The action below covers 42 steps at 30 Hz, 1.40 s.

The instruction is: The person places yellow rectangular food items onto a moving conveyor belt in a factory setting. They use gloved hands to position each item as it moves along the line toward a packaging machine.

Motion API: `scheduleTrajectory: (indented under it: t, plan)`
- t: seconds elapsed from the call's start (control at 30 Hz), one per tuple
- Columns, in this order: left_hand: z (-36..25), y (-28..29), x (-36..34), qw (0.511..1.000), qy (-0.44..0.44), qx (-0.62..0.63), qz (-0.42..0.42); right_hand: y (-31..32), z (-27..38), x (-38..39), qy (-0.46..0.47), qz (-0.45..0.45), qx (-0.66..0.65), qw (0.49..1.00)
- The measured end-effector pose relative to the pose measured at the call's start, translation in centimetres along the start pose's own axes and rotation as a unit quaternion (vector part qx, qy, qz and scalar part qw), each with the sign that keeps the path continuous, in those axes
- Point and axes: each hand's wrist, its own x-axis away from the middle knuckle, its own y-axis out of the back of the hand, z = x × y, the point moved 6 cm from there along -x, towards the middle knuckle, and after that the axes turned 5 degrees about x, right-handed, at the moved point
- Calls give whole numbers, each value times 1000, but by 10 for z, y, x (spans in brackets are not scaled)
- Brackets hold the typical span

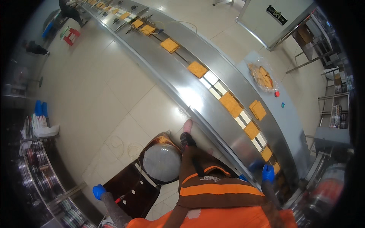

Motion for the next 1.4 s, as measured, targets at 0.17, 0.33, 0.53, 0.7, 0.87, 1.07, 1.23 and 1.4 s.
scheduleTrajectory:
  t: [0.17, 0.33, 0.53, 0.7, 0.87, 1.07, 1.23, 1.4]
  plan:
    - [17, -20, -12, 994, -98, -41, -21, 15, 8, 6, -50, 44, -7, 998]
    - [41, -15, 13, 990, -136, -33, -22, 16, -18, 20, -57, 46, -41, 996]
    - [52, 25, 58, 990, -107, 67, -69, 40, -2, 48, -94, 44, -22, 994]
    - [48, -8, 35, 945, -203, -249, 62, 47, -10, 47, -140, -28, -115, 983]
    - [19, -101, 52, 846, -342, -336, 232, 43, -9, 28, -188, -75, -150, 968]
    - [-171, -37, 154, 910, -322, 5, 261, 1, -57, 32, -208, -111, -116, 965]
    - [-293, -18, 144, 893, -338, 162, 249, 33, -30, 32, -211, -208, 15, 955]
    - [-530, 87, 152, 829, -549, 108, 33, 37, 1, 33, -191, -211, -30, 958]
